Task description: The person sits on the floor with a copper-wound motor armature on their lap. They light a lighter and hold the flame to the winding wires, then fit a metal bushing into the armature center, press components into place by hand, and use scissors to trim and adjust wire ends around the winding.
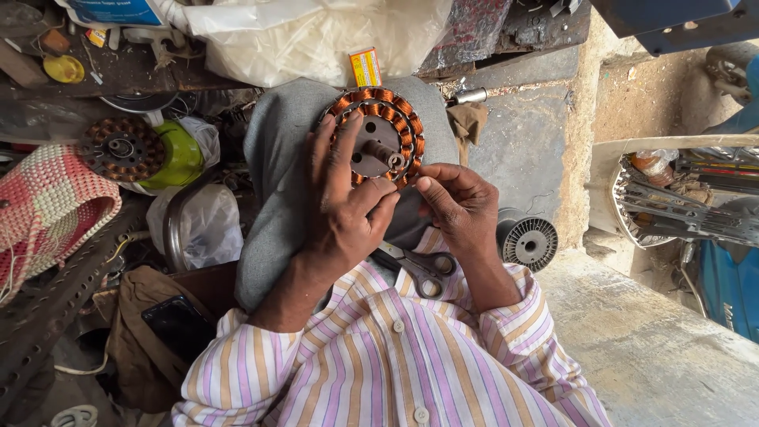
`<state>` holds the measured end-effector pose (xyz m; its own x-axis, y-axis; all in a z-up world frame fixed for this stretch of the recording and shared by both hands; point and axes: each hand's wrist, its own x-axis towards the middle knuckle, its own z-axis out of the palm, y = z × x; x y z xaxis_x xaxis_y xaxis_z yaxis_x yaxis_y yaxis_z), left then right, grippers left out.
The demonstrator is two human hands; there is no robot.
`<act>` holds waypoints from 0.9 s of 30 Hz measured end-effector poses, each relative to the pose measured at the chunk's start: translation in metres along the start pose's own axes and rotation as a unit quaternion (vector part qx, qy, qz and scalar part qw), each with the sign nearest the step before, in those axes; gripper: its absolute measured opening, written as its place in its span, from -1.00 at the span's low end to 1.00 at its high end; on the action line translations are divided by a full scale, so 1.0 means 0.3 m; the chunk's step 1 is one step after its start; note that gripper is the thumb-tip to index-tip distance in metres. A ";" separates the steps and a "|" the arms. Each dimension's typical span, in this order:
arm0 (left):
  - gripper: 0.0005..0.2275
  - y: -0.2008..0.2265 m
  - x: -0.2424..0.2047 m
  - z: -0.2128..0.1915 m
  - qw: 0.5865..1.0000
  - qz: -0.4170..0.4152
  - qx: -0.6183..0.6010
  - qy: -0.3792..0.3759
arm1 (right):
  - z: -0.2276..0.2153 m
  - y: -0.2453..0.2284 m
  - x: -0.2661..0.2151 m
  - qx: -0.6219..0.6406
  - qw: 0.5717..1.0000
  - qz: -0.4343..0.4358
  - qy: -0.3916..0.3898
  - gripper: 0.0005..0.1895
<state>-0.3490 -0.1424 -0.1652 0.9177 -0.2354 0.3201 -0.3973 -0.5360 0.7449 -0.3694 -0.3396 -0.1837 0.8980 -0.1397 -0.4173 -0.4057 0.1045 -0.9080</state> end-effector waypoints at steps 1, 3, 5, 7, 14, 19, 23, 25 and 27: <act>-0.88 -0.005 -0.008 0.001 1.000 -0.006 -0.012 0.016 | 0.002 0.000 -0.005 -0.007 1.000 -0.004 0.000 -0.78; -0.89 0.005 0.010 -0.002 1.000 0.004 0.021 0.018 | 0.013 0.002 -0.011 -0.008 0.999 -0.030 -0.012 -0.78; -0.87 0.012 0.024 -0.008 0.998 0.013 0.053 0.019 | 0.023 0.004 -0.021 -0.010 0.998 -0.055 -0.023 -0.78; -0.88 0.018 0.026 -0.009 0.998 0.023 0.050 0.007 | 0.026 0.009 -0.040 -0.020 0.993 -0.113 -0.030 -0.77; -0.90 -0.012 0.002 -0.027 0.998 0.009 -0.041 0.037 | 0.064 -0.022 -0.077 -0.208 0.945 -0.252 -0.011 -0.80; -0.92 -0.014 -0.001 -0.032 0.998 0.011 -0.056 0.038 | 0.104 -0.066 -0.070 -0.305 0.887 -0.345 -0.013 -0.74; -0.91 -0.021 -0.006 -0.026 0.997 0.008 -0.061 0.039 | 0.120 -0.099 -0.061 -0.348 0.857 -0.380 -0.025 -0.73; -0.91 -0.024 -0.009 -0.023 0.997 0.010 -0.063 0.042 | 0.129 -0.110 -0.061 -0.380 0.828 -0.412 -0.028 -0.72; -0.90 -0.026 -0.009 -0.024 0.997 0.014 -0.063 0.044 | 0.127 -0.110 -0.069 -0.376 0.834 -0.403 -0.024 -0.73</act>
<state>-0.3483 -0.1317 -0.1678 0.9054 -0.1736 0.3875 -0.4239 -0.4226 0.8011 -0.3682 -0.3026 -0.1438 0.9294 0.1756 0.3247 0.3567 -0.6536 -0.6675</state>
